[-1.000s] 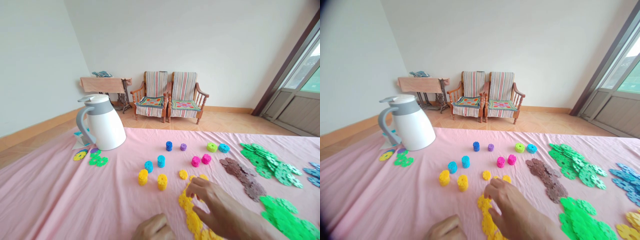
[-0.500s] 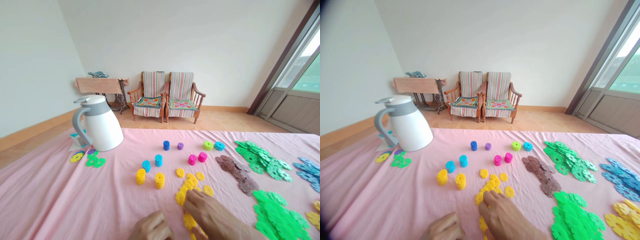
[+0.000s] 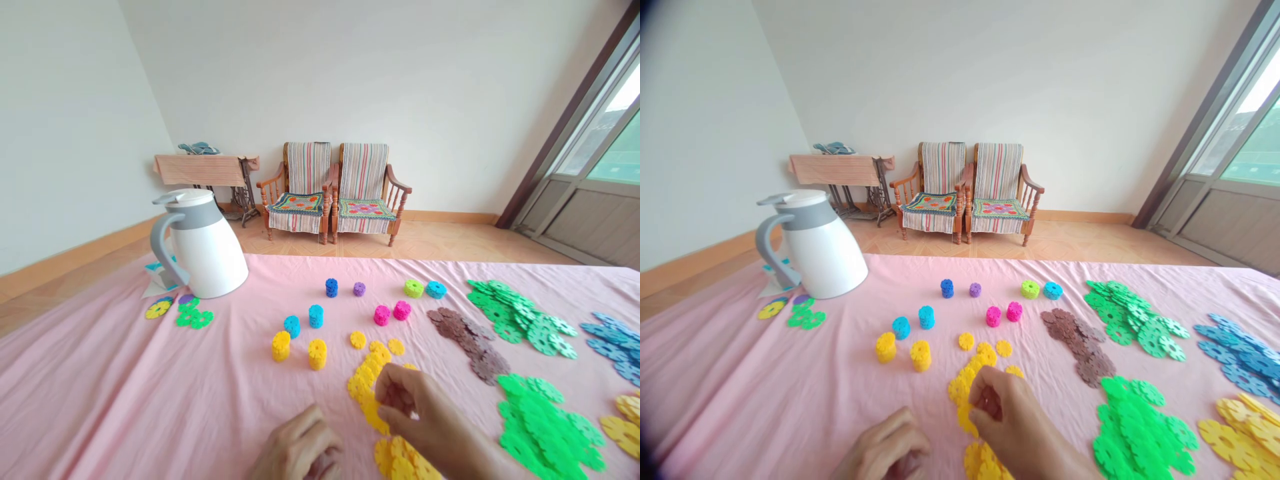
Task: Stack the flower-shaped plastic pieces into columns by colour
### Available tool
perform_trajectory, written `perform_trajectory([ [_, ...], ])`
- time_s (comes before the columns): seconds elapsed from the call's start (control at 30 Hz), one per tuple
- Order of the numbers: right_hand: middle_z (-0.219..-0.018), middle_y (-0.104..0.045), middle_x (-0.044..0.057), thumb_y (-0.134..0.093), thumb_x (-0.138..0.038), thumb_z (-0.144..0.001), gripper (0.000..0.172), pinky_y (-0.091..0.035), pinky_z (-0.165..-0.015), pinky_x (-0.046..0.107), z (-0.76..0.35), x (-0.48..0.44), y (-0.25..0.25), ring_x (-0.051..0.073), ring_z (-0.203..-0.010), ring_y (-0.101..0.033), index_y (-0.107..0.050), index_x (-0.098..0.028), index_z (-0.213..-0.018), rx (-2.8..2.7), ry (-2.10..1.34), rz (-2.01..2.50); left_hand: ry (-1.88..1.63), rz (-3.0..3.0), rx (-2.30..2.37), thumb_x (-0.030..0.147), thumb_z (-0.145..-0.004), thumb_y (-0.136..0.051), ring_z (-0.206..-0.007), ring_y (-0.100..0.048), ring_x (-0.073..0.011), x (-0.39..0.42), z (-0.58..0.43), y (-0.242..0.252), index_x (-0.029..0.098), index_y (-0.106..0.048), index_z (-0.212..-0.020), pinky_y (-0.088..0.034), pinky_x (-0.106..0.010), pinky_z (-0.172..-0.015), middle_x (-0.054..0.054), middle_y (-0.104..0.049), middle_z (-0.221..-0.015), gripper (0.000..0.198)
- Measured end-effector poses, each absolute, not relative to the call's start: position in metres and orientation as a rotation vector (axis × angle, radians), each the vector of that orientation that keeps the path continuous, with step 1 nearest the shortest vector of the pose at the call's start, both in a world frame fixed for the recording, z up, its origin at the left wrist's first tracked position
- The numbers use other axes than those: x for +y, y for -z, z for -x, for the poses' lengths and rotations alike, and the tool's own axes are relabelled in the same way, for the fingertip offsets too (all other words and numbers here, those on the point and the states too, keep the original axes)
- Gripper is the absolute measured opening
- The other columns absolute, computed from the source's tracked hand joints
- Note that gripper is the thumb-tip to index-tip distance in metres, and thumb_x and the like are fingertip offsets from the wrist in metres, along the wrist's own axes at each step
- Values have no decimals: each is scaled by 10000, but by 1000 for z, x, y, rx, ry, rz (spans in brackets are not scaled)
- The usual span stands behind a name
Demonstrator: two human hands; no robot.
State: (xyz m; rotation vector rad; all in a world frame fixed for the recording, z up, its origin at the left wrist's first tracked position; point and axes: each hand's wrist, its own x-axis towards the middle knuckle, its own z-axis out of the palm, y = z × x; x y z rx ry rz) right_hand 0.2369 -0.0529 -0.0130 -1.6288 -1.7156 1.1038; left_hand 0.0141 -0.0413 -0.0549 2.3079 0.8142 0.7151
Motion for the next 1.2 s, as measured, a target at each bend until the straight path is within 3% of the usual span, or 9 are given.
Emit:
perform_trajectory([
  [0.13, -594, -455, -69, -501, -139, -687, 90, -441, -518, 209, -236, -58, 26, 84, -532, -499, -455, -202, -732, -1398, -1375, 1425, -718, -2204, 956, 55, -715, -610, -609, -505, -92, -45, -23, 42, 198, -532, -1085, -428, -188, -575, -16, -542, -922, 404],
  [0.23, -579, -459, -72, -549, -188, -666, 106, -446, -502, 203, -232, -65, 29, 81, -517, -505, -457, -203, -716, -1304, -1434, 1348, -655, -2219, 918, 15, -652, -638, -646, -526, -105, -47, -36, 29, 231, -513, -1169, -461, -205, -615, -17, -549, -986, 574],
  [0.47, -563, -479, -68, -558, -219, -697, 97, -424, -484, 195, -233, -74, 32, 84, -507, -518, -465, -198, -714, -1325, -1408, 1366, -593, -2246, 922, -16, -649, -604, -686, -549, -136, -50, -60, 22, 175, -619, -988, -461, -221, -625, -31, -577, -900, 390],
  [0.57, -600, -517, -46, -530, -192, -737, 32, -415, -511, 216, -240, -76, 22, 96, -536, -518, -529, -178, -765, -1492, -1200, 1465, -621, -2205, 991, 5, -659, -586, -628, -542, -115, -50, -65, 22, 174, -621, -958, -451, -217, -606, -19, -578, -877, 345],
  [0.67, -784, -613, 12, -545, -130, -730, 177, -448, -599, 245, -245, -79, 5, 123, -663, -570, -599, -174, -893, -1706, -945, 1491, -640, -2118, 1110, 81, -722, -597, -546, -509, -88, -49, -68, 21, 172, -621, -934, -424, -199, -545, 4, -566, -810, 232],
  [0.8, -973, -626, 35, -574, -72, -723, 342, -470, -761, 274, -245, -84, -6, 143, -820, -601, -626, -223, -1026, -1958, -849, 1352, -636, -2058, 1124, 197, -761, -635, -530, -489, -85, -50, -67, 20, 166, -640, -901, -388, -191, -505, 12, -557, -765, 144],
  [0.97, -946, -618, 32, -536, -54, -770, 350, -477, -745, 253, -239, -85, 3, 140, -808, -609, -638, -248, -1043, -2067, -817, 1370, -606, -1826, 1011, 139, -740, -639, -604, -529, -103, -51, -65, 25, 155, -653, -972, -395, -196, -543, 0, -610, -786, 234],
  [1.1, -943, -615, 40, -515, -93, -815, 285, -485, -721, 234, -236, -85, 11, 135, -806, -614, -624, -233, -1038, -2124, -759, 1376, -576, -1382, 870, 380, -753, -694, -550, -537, -94, -49, -62, 34, 100, -609, -937, -370, -189, -472, -24, -614, -780, 346],
  [1.2, -942, -617, 53, -524, -87, -802, 301, -495, -701, 231, -234, -85, 21, 146, -806, -617, -589, -211, -1068, -2223, -630, 1332, -590, -1227, 855, 542, -664, -731, -487, -515, -81, -46, -60, 39, 103, -579, -840, -319, -175, -410, -17, -601, -708, 497],
])
